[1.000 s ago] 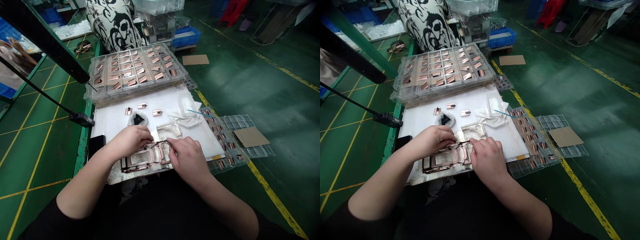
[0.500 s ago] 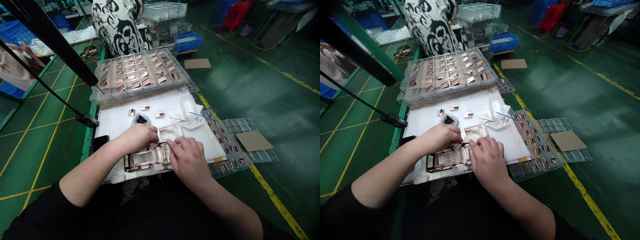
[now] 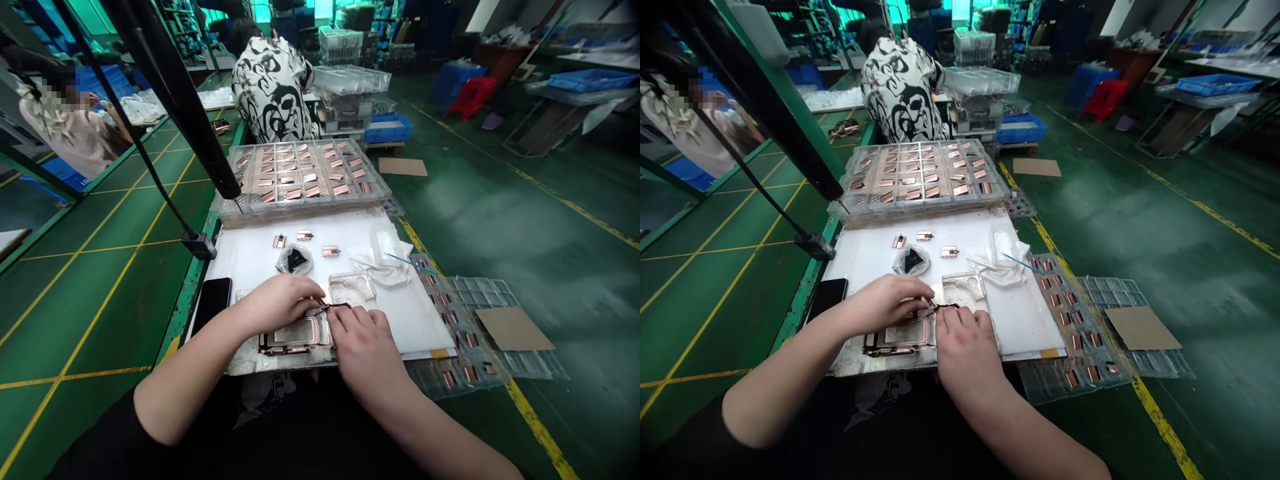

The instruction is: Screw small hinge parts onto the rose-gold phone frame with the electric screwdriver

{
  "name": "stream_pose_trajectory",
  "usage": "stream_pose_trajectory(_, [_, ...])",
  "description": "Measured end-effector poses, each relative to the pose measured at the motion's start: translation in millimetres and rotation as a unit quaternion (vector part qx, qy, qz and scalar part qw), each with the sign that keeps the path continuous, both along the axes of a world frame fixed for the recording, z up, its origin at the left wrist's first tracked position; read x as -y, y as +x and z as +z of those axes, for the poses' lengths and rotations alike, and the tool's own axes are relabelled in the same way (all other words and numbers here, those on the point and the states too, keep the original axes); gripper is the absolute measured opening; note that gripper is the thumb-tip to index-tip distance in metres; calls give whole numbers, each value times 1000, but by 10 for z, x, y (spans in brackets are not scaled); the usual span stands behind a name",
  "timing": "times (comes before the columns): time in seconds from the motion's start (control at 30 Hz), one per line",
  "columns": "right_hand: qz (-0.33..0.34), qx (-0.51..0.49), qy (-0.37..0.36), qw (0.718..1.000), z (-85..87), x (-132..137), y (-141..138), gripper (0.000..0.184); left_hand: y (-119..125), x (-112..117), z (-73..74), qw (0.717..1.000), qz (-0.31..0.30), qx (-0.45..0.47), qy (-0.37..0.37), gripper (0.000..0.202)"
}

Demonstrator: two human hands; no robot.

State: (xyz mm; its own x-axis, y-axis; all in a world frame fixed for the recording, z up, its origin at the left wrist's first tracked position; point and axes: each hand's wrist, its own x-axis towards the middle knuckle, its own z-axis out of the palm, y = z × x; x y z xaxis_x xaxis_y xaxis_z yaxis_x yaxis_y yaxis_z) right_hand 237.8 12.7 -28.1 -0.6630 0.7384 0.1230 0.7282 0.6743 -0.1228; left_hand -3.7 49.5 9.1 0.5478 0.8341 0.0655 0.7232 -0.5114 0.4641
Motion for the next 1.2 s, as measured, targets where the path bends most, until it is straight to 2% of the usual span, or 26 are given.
stream_pose_trajectory(0.2, [5,49,-23,999,24,23,-45,38,11,375,-75,997,75,14,9,28])
stream_pose_trajectory(0.27, [9,69,-35,997,97,-11,-38,40,38,419,-121,995,100,26,2,29])
stream_pose_trajectory(0.33, [26,89,-55,994,243,-143,-25,34,56,437,-152,992,116,42,-8,30])
stream_pose_trajectory(0.43, [38,113,-70,990,564,-610,-73,12,58,451,-157,991,118,52,-30,33])
stream_pose_trajectory(0.57, [-45,95,-12,994,931,-1617,-415,22,44,472,-118,990,119,56,-57,35])
stream_pose_trajectory(0.67, [-52,81,3,995,1023,-2293,-875,17,49,488,-83,989,118,58,-72,35])
stream_pose_trajectory(0.77, [18,70,-9,997,993,-2666,-1417,21,65,509,-53,990,113,55,-62,34])
stream_pose_trajectory(0.9, [88,65,-25,994,903,-2814,-2090,30,62,549,-17,991,127,47,-17,35])
stream_pose_trajectory(1.0, [88,64,-47,993,861,-2831,-2450,28,34,574,15,990,136,45,13,33])
stream_pose_trajectory(1.1, [64,37,-71,995,858,-2823,-2631,30,11,589,46,988,144,45,29,31])
stream_pose_trajectory(1.2, [49,-16,-92,994,897,-2808,-2646,32,10,597,53,987,148,53,33,30])
